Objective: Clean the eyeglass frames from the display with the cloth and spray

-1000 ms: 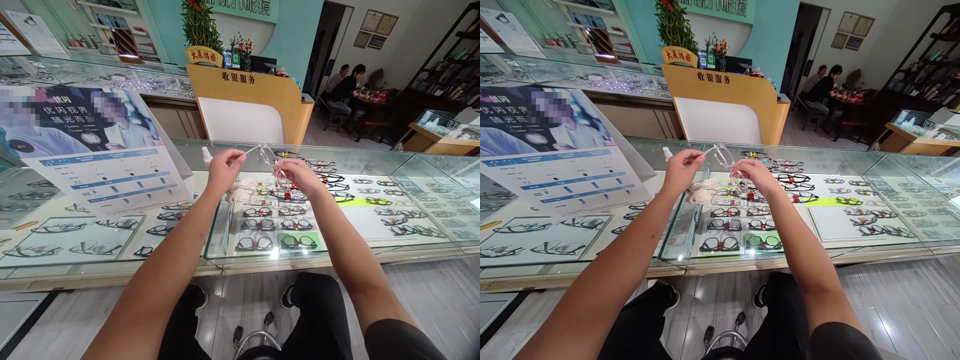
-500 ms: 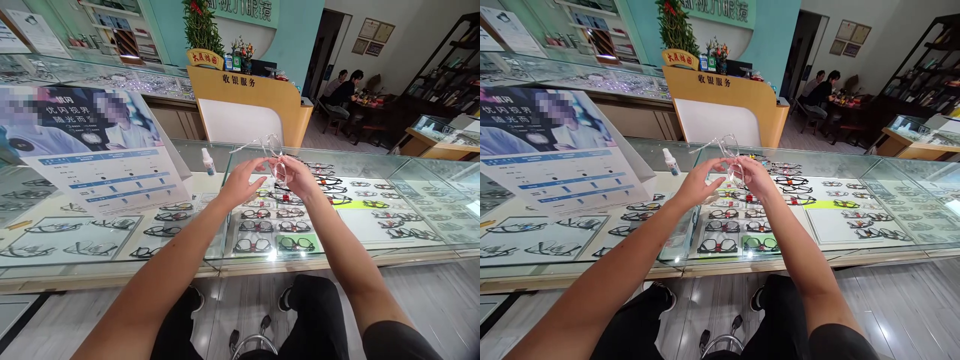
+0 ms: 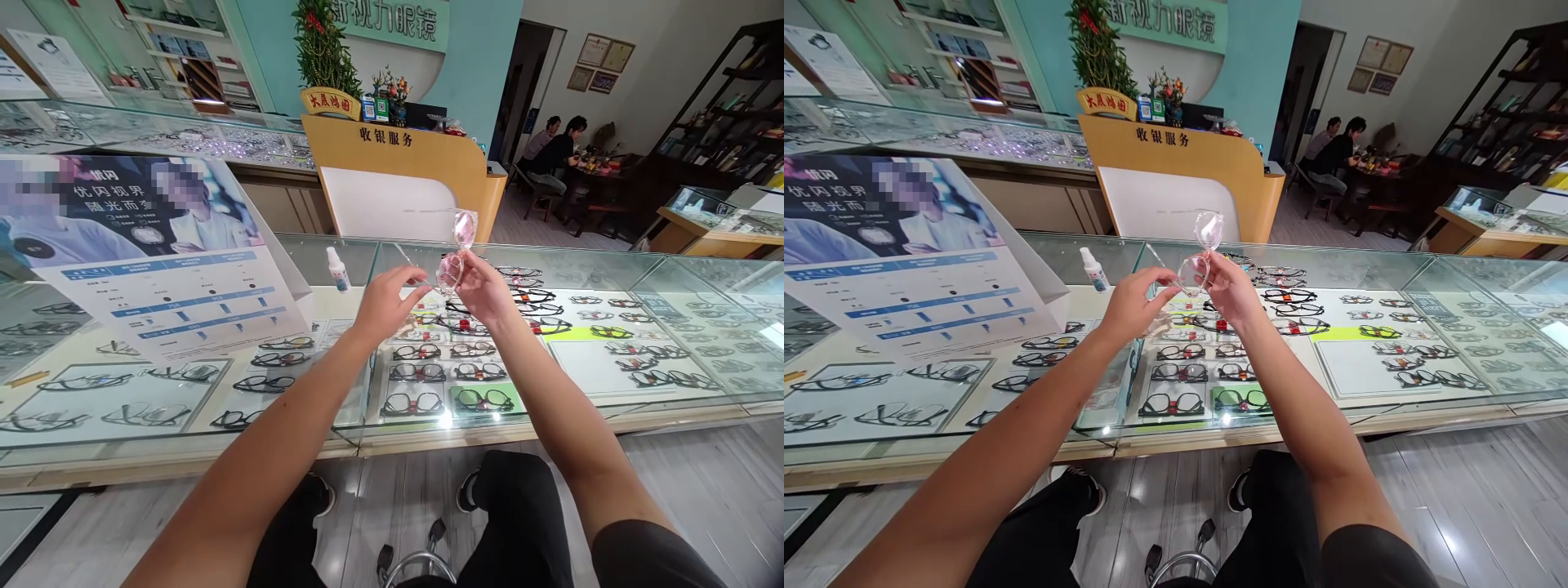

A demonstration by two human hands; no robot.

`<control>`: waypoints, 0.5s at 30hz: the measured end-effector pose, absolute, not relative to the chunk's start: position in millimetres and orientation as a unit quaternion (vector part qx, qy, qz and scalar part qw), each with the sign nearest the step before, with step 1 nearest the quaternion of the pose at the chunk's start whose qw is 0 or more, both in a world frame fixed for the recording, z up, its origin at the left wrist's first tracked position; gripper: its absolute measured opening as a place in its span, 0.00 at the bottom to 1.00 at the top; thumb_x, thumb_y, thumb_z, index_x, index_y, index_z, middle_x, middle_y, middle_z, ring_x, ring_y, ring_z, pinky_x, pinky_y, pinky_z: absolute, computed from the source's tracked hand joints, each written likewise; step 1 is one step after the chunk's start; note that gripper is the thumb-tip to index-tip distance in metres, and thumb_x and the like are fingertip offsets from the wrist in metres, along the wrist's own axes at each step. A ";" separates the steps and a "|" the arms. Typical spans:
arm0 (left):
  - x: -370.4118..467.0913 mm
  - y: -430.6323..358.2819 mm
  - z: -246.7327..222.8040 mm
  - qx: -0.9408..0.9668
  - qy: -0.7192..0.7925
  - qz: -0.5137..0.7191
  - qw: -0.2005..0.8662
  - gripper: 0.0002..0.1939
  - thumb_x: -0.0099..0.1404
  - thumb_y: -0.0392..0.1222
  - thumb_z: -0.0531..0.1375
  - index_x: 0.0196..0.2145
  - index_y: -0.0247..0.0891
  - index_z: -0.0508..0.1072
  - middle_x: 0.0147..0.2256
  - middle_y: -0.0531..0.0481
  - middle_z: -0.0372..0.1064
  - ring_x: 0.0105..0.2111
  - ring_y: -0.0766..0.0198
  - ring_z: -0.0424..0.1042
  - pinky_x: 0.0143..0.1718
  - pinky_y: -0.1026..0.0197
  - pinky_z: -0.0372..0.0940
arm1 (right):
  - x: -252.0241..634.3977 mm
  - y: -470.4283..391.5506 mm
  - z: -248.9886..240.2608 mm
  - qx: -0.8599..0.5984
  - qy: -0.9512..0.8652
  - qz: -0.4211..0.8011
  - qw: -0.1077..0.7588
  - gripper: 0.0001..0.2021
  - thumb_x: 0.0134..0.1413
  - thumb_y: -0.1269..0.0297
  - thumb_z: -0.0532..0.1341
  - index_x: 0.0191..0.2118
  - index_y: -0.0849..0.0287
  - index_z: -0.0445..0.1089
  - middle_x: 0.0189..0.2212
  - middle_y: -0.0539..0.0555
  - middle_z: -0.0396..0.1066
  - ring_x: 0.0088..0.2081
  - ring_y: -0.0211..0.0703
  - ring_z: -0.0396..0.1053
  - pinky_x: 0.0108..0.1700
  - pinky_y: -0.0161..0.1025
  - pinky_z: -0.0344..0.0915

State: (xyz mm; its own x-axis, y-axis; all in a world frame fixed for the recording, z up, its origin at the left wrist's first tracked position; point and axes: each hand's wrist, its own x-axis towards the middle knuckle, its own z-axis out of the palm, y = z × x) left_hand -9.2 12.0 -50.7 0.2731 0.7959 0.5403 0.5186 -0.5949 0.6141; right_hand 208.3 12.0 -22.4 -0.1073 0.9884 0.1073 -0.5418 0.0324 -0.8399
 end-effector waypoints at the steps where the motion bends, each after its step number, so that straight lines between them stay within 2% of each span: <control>1: -9.4 12.1 -51.3 0.775 0.428 0.435 0.165 0.19 0.77 0.60 0.62 0.51 0.44 0.82 0.49 0.44 0.84 0.51 0.48 0.80 0.56 0.50 0.68 | 208.7 11.4 -21.3 -0.283 -0.388 0.628 0.612 0.13 0.53 0.52 0.78 0.37 0.50 0.78 0.42 0.51 0.83 0.47 0.45 0.80 0.54 0.43 0.78; 5: -8.3 11.3 -53.9 0.775 0.423 0.427 0.196 0.19 0.77 0.59 0.62 0.51 0.44 0.81 0.48 0.45 0.84 0.51 0.50 0.80 0.54 0.52 0.69 | 209.2 7.2 -17.7 -0.260 -0.420 0.604 0.626 0.14 0.55 0.50 0.77 0.39 0.48 0.77 0.45 0.50 0.84 0.52 0.47 0.80 0.56 0.44 0.78; 8: -10.8 15.6 -55.2 0.783 0.412 0.428 0.186 0.25 0.75 0.54 0.64 0.65 0.45 0.74 0.52 0.45 0.82 0.51 0.50 0.79 0.54 0.51 0.69 | 210.5 3.8 -13.3 -0.250 -0.432 0.593 0.632 0.13 0.57 0.49 0.77 0.39 0.48 0.77 0.48 0.51 0.85 0.55 0.48 0.80 0.57 0.46 0.78; 10: -18.2 25.2 -57.3 0.747 0.448 0.476 0.124 0.31 0.73 0.48 0.66 0.70 0.43 0.69 0.54 0.42 0.79 0.53 0.48 0.77 0.57 0.48 0.69 | 213.1 1.7 -8.8 -0.247 -0.431 0.585 0.641 0.14 0.57 0.49 0.77 0.40 0.48 0.78 0.50 0.52 0.85 0.55 0.50 0.80 0.57 0.48 0.78; 12: -30.2 40.0 -61.8 0.661 0.514 0.545 0.047 0.30 0.71 0.41 0.66 0.68 0.39 0.69 0.57 0.37 0.75 0.57 0.45 0.75 0.64 0.44 0.68 | 216.3 -0.5 -4.1 -0.238 -0.432 0.578 0.650 0.14 0.56 0.49 0.77 0.40 0.49 0.78 0.52 0.53 0.85 0.54 0.50 0.80 0.57 0.49 0.79; 15: -50.7 63.8 -72.8 0.543 0.597 0.590 0.014 0.36 0.65 0.33 0.67 0.70 0.36 0.65 0.67 0.29 0.66 0.70 0.40 0.66 0.74 0.40 0.60 | 219.4 -4.2 0.8 -0.235 -0.442 0.572 0.650 0.15 0.55 0.49 0.78 0.40 0.49 0.77 0.52 0.53 0.85 0.53 0.48 0.80 0.58 0.48 0.78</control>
